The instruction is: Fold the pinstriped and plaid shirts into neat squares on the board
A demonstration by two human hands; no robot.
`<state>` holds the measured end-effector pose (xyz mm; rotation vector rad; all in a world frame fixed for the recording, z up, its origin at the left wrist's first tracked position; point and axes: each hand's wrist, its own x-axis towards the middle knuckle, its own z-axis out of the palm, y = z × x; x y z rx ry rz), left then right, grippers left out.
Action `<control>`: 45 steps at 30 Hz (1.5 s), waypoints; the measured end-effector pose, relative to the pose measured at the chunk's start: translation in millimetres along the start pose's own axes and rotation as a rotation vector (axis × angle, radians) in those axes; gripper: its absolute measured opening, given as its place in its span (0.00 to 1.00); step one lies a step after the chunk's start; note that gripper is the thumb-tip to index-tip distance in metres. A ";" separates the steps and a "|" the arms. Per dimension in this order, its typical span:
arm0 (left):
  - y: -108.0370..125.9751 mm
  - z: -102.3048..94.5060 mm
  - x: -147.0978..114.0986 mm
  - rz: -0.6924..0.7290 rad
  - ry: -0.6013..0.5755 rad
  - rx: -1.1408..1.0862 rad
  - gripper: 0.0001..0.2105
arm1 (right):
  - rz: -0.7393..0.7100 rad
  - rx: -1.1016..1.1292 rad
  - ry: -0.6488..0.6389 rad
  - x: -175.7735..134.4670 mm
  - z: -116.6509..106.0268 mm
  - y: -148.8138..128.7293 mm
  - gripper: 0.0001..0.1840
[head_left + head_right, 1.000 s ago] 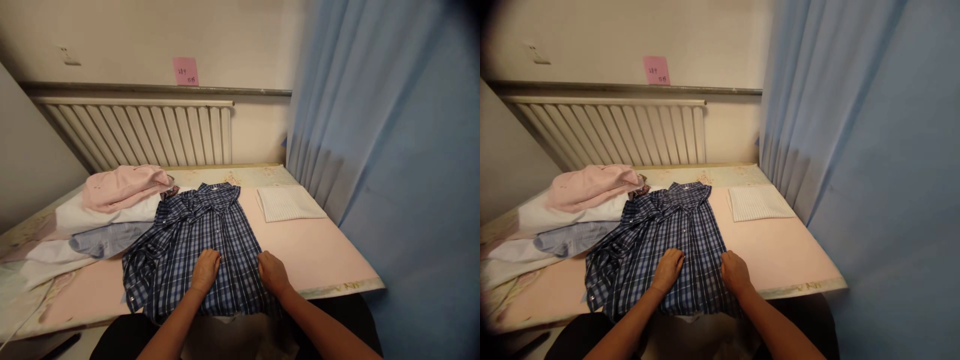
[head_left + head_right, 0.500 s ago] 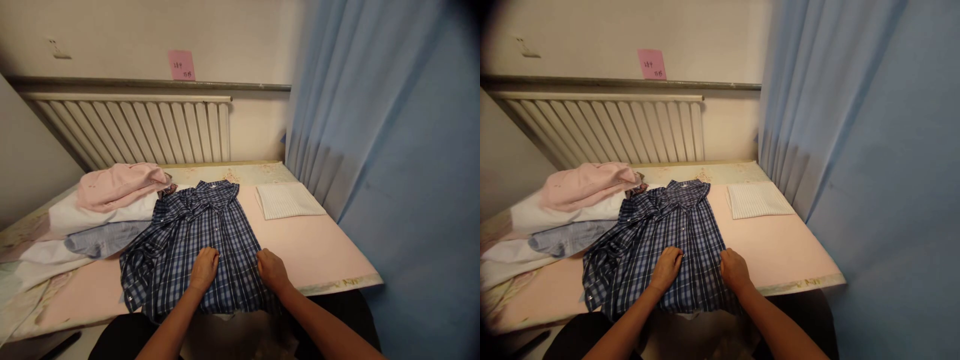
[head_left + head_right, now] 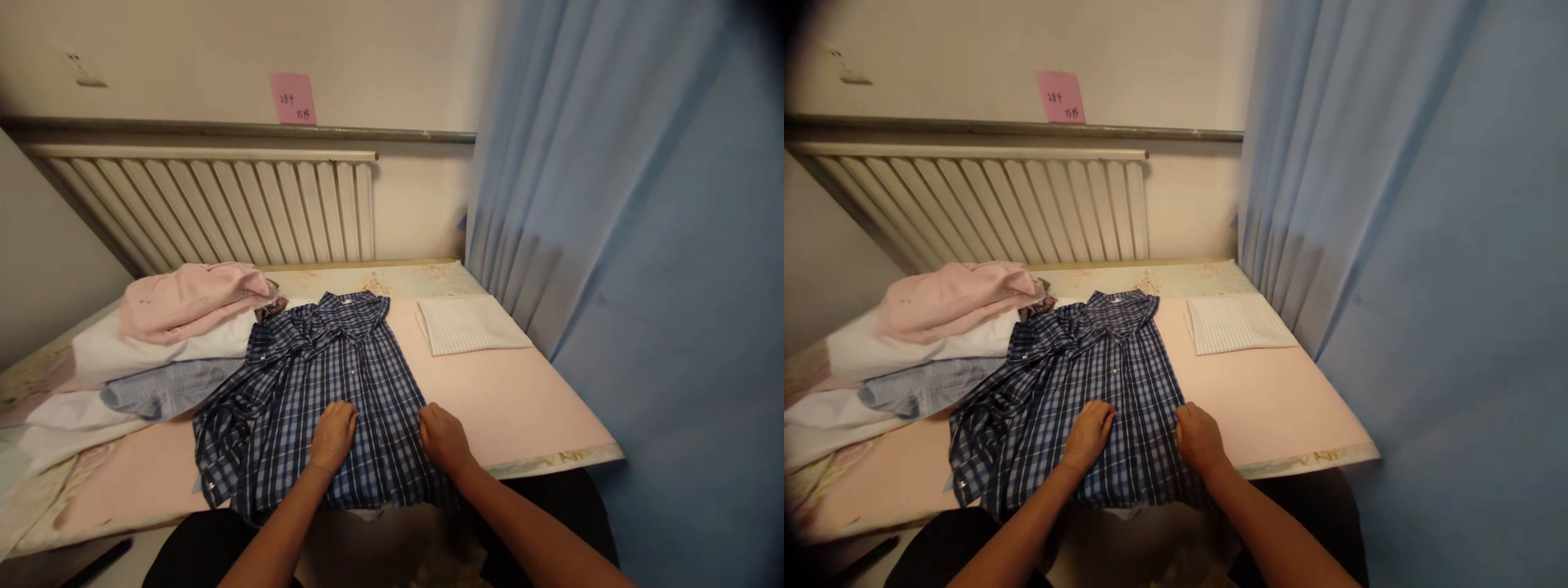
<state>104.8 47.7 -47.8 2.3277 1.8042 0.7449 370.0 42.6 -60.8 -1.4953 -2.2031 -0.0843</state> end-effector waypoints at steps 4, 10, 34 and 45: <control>0.1 0.3 0.0 -0.001 -0.003 0.003 0.09 | 0.006 0.005 -0.016 -0.1 -0.7 -0.2 0.09; -2.5 3.2 -0.3 -0.001 -0.001 0.008 0.09 | 0.006 -0.005 -0.019 -0.1 -1.2 -0.1 0.09; 0.2 -1.2 -1.2 0.023 -0.042 -0.012 0.10 | -0.006 0.026 0.002 -0.4 -2.8 -1.2 0.10; 1.3 -1.6 -0.1 0.008 -0.060 -0.028 0.06 | -0.005 0.038 0.002 0.3 -4.3 -2.5 0.10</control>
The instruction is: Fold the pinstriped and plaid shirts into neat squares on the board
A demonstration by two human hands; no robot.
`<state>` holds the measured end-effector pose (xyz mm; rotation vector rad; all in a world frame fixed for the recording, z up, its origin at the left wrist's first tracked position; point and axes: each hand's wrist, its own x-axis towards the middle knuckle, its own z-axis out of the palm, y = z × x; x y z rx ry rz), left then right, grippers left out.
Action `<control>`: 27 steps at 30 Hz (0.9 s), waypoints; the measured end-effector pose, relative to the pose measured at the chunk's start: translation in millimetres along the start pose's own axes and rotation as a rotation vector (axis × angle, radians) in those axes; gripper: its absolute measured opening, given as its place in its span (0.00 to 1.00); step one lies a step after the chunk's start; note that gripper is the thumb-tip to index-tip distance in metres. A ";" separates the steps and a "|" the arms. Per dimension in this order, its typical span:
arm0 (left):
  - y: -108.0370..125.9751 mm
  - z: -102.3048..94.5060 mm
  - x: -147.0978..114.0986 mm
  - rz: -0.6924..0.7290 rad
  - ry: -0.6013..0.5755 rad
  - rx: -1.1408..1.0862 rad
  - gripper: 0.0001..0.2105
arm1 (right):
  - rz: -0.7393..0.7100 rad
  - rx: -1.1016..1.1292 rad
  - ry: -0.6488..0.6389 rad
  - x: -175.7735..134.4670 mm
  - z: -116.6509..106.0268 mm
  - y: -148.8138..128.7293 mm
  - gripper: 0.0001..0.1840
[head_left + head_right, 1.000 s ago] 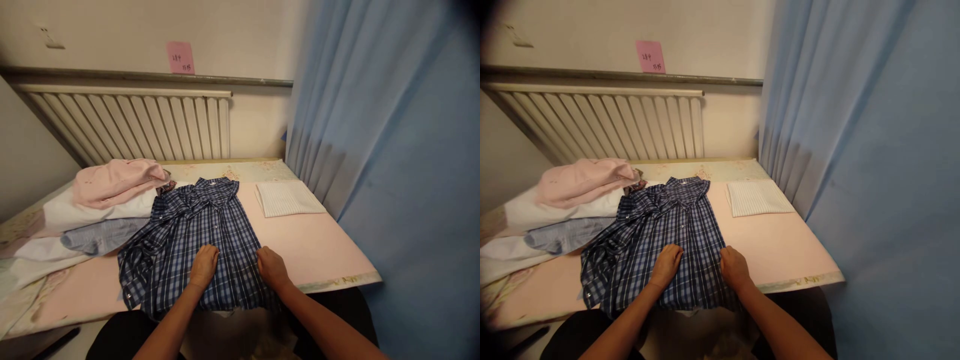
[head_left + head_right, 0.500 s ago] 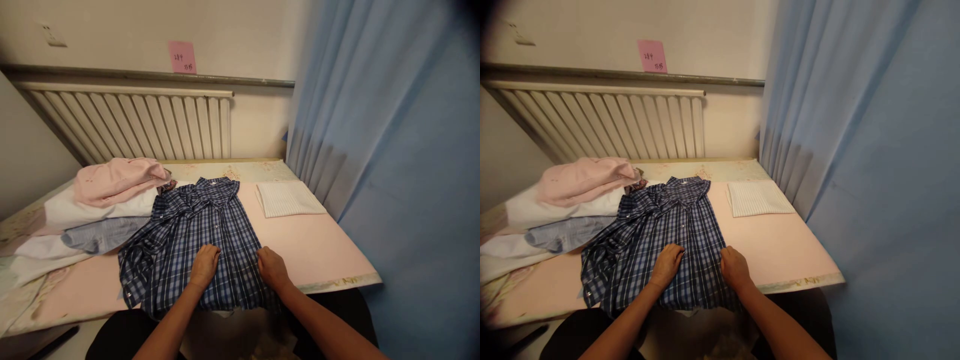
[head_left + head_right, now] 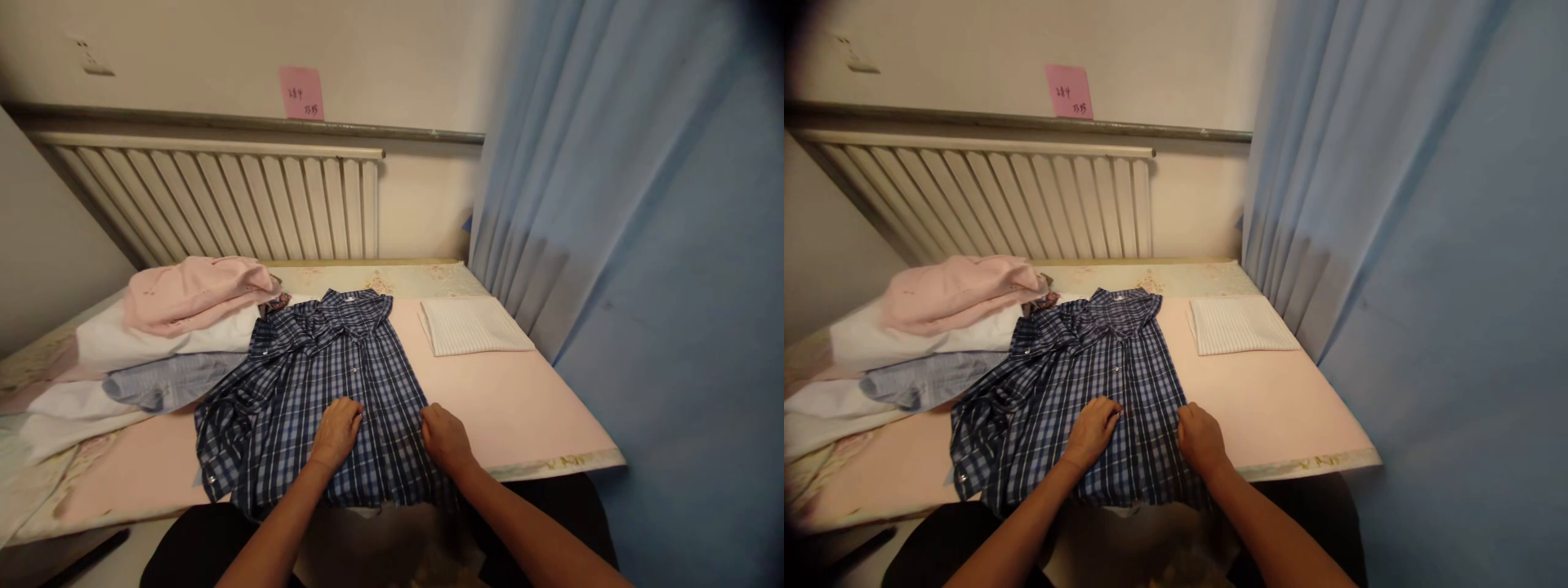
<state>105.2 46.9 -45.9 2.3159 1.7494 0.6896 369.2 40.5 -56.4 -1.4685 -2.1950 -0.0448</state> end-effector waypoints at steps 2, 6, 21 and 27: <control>-0.2 0.5 0.0 -0.008 0.003 -0.006 0.06 | -0.002 -0.003 0.009 -0.4 0.6 0.0 0.10; -0.9 1.1 -0.3 -0.018 0.003 -0.017 0.05 | -0.003 -0.012 0.017 -1.3 2.6 1.0 0.10; -1.5 0.9 0.5 -0.033 0.005 -0.054 0.04 | -0.010 -0.015 0.011 -1.8 5.3 2.8 0.10; -1.9 0.8 -0.3 -0.029 0.015 -0.067 0.04 | 0.008 -0.034 -0.001 -1.3 3.7 1.2 0.10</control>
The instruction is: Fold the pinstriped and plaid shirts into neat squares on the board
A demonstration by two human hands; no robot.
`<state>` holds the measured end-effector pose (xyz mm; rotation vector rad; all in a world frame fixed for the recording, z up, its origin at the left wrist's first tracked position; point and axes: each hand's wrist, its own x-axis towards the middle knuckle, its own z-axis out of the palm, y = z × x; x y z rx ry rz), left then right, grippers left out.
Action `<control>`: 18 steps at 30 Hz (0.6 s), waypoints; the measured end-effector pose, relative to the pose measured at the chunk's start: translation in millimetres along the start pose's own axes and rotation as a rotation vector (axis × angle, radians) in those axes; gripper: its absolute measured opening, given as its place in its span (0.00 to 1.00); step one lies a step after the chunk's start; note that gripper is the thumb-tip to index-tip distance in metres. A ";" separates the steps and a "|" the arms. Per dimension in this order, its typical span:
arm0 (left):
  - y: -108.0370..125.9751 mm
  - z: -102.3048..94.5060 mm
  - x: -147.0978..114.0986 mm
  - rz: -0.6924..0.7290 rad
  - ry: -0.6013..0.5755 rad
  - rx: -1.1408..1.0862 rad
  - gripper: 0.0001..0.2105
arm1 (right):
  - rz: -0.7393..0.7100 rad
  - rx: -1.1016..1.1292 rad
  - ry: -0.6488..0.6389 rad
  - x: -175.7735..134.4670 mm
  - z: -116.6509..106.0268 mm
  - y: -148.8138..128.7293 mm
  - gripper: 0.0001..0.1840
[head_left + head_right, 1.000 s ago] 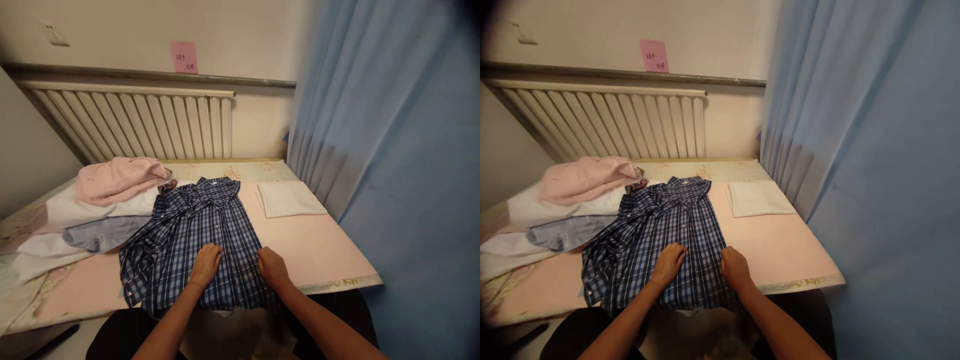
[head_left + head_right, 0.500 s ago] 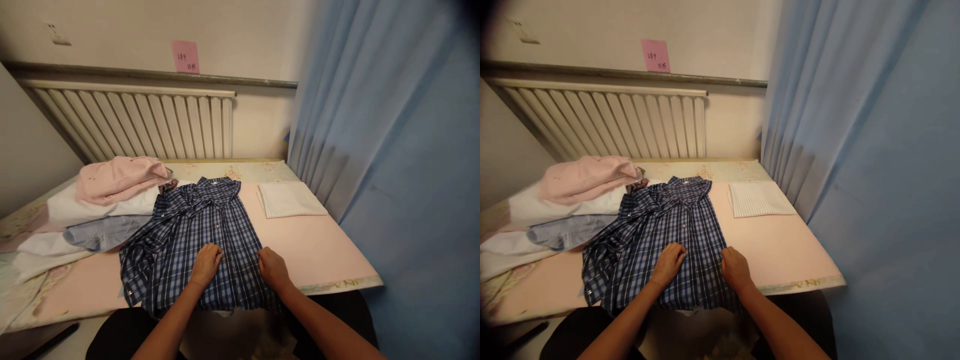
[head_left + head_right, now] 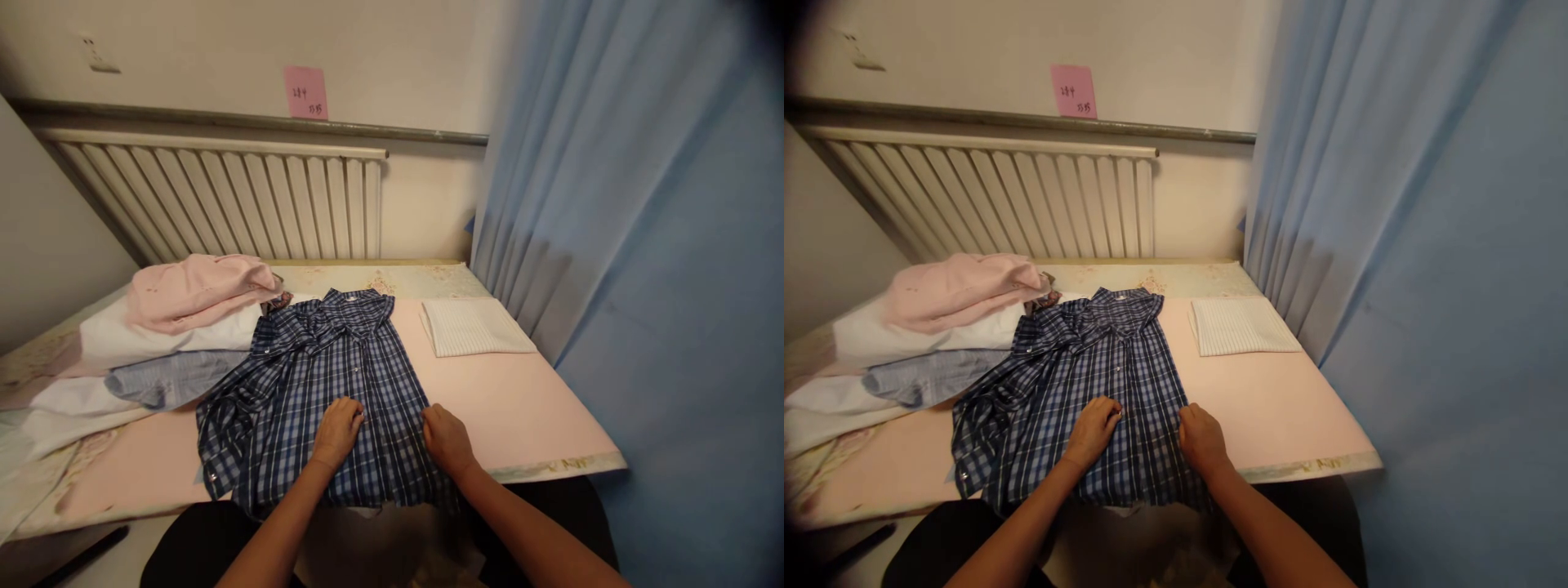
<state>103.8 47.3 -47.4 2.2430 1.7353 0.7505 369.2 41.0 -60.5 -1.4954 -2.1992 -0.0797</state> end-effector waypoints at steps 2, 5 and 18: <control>0.1 -0.3 -0.4 0.000 0.005 -0.006 0.04 | 0.000 -0.004 -0.002 -0.2 0.3 0.0 0.10; 0.3 -1.1 -0.8 0.004 0.009 -0.013 0.04 | 0.000 -0.001 -0.009 -0.4 0.3 0.3 0.10; 0.2 -1.2 -0.4 0.002 0.008 -0.025 0.04 | -0.004 0.024 -0.010 -0.2 0.4 0.9 0.10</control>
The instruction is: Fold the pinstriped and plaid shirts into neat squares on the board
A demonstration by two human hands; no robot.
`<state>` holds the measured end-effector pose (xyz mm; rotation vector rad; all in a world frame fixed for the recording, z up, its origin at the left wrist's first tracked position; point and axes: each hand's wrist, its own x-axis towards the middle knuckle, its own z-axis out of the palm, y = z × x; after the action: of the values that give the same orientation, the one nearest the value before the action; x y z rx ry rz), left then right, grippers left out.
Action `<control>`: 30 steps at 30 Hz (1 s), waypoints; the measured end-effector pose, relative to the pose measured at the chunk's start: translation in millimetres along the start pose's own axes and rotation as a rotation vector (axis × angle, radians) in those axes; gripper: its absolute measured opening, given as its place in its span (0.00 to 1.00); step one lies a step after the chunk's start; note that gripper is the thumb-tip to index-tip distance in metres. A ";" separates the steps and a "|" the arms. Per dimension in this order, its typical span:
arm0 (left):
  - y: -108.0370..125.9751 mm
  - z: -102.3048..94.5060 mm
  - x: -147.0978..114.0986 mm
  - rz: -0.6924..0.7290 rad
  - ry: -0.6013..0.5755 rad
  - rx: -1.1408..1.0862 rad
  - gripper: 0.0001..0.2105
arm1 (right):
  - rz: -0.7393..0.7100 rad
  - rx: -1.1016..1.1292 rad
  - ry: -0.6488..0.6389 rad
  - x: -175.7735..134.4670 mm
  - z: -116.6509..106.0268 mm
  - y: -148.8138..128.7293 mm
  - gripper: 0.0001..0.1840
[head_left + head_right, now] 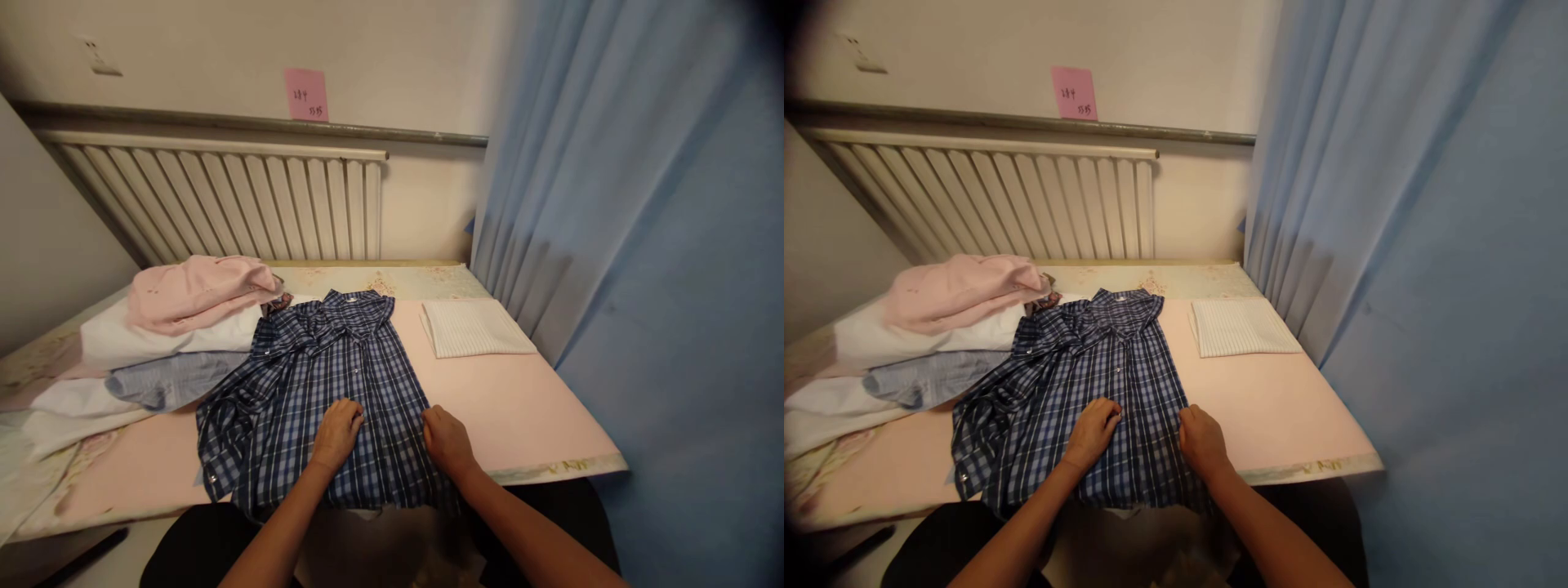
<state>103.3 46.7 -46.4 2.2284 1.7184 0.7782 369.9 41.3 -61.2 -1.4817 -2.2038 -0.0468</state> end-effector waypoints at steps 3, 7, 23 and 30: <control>-0.2 0.1 -0.2 -0.010 0.000 -0.002 0.04 | 0.003 0.015 0.004 -0.3 0.9 0.1 0.10; -0.7 0.5 -0.2 -0.016 -0.006 -0.006 0.05 | -0.001 0.006 0.018 -0.7 2.4 0.4 0.10; 2.1 -2.9 -1.6 -0.027 0.012 -0.027 0.05 | 0.061 0.075 0.012 8.2 1.6 -2.0 0.11; 2.4 -3.9 -4.1 -0.046 0.029 -0.066 0.05 | -0.007 0.121 0.068 72.0 3.3 -23.0 0.15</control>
<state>102.6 41.5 -43.1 2.1372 1.7243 0.8482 327.0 95.0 -29.5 -1.3861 -2.1193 0.0324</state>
